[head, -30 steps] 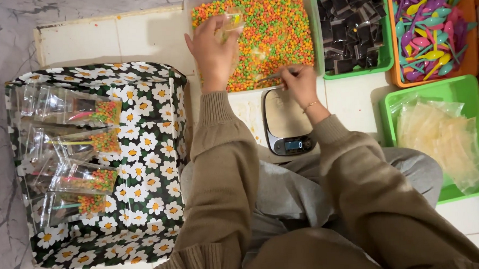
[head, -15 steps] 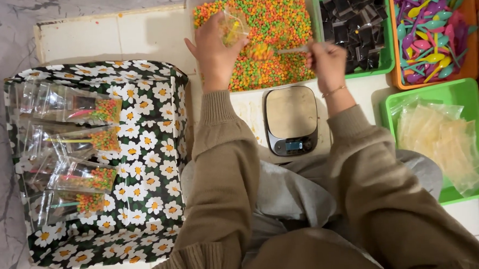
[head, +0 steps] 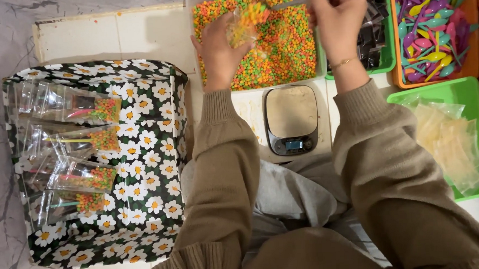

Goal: The person is manually packaging colorful sprinkles into small plastic bags, weighing each bag on a digital scale to ensure consistency.

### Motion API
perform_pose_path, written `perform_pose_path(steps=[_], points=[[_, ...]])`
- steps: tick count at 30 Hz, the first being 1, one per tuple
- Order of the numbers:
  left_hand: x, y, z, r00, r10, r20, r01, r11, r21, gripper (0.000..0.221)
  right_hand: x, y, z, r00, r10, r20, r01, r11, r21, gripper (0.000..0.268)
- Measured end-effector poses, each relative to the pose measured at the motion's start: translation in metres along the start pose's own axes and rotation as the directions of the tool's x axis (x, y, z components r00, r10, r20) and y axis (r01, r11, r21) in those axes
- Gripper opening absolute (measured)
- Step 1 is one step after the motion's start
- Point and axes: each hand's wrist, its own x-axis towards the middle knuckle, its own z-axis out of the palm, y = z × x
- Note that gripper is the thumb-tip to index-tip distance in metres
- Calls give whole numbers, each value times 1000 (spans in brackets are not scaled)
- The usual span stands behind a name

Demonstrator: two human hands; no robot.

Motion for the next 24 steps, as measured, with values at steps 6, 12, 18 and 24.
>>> perform_pose_path(steps=[6,12,18,24], points=[[1,-5,5,1000,-1,-1,1,1000,0,81,-31,-62,11,863,-498,90,497,803,-327,14],[7,15,-13,999,-7,-38,5,999,-48,54,-53,6,-9,936,-344,-71,297,883,-365,14],[9,14,-21,997,-14,-75,0,981,-194,17,-89,67,-12,999,-46,-29,31,914,-404,15],[11,5,-12,991,-72,-109,56,988,-147,36,-103,99,9,945,328,-12,-321,918,-234,21]])
